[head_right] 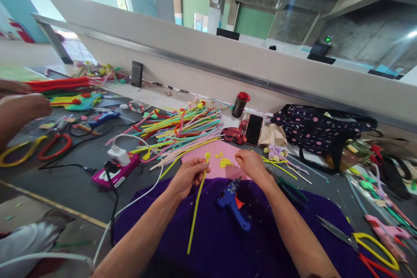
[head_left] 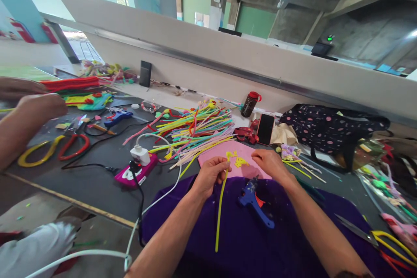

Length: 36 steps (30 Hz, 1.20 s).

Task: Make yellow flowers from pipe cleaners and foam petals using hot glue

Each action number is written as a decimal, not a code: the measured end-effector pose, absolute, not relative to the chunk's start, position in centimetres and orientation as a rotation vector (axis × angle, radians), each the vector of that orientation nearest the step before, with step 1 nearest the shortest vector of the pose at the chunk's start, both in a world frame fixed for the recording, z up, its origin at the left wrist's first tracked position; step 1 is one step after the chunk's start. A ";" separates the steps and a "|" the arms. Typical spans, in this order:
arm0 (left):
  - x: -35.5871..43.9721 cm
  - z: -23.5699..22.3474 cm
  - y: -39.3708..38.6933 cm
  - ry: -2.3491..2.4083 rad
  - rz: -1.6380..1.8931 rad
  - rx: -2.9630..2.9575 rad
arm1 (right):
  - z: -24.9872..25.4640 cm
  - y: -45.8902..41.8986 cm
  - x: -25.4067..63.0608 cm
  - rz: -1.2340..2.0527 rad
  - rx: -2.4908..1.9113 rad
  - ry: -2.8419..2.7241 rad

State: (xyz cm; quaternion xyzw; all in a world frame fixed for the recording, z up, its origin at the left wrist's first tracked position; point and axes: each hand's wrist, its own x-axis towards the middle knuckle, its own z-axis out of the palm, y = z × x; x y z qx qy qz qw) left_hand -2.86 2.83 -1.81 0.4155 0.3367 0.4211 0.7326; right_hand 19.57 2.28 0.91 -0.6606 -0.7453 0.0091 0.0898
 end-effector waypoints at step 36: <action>-2.2 -1.8 2.2 0.710 0.729 0.780 | -0.3 2.0 16.5 1.389 -1.217 -1.489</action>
